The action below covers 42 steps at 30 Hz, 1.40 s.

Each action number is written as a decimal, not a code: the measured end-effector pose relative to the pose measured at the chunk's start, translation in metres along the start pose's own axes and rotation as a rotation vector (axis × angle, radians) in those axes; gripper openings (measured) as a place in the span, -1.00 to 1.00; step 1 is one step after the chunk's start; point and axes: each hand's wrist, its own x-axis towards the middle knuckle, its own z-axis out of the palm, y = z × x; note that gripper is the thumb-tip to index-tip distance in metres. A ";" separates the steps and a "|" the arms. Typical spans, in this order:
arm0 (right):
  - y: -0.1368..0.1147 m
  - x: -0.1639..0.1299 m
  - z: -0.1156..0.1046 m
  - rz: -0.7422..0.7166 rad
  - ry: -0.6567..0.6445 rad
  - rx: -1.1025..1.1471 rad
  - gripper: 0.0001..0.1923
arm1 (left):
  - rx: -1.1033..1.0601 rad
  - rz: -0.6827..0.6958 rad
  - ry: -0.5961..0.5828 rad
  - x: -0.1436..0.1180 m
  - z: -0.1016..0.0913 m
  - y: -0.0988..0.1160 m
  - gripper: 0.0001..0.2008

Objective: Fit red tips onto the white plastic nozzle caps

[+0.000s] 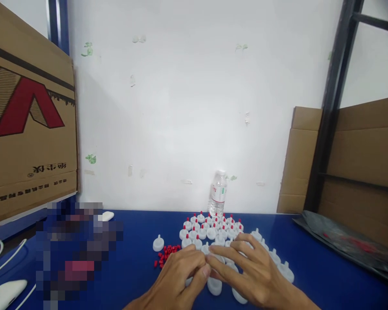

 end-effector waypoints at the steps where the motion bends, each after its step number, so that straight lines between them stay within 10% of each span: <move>1: 0.000 -0.001 0.001 0.010 -0.002 0.016 -0.86 | 0.042 0.033 -0.007 0.000 0.001 -0.002 -0.61; 12: -0.009 0.005 -0.003 0.045 -0.006 0.124 -0.63 | 0.452 0.347 0.195 0.002 0.007 -0.011 -0.75; 20: -0.008 0.004 -0.003 -0.004 0.005 -0.002 -0.71 | 0.043 0.048 0.184 -0.004 0.009 -0.006 -0.60; 26: 0.057 -0.042 -0.011 0.280 -0.133 -0.242 -0.73 | -0.083 -0.327 0.323 0.000 -0.031 -0.009 -0.52; 34: 0.076 -0.048 -0.007 0.635 -0.258 0.067 -0.83 | 0.256 -0.354 0.042 0.004 -0.036 -0.029 -0.57; 42: 0.077 -0.051 -0.016 0.753 -0.661 0.347 -0.70 | 0.241 -0.304 -0.002 0.002 -0.035 -0.042 -0.68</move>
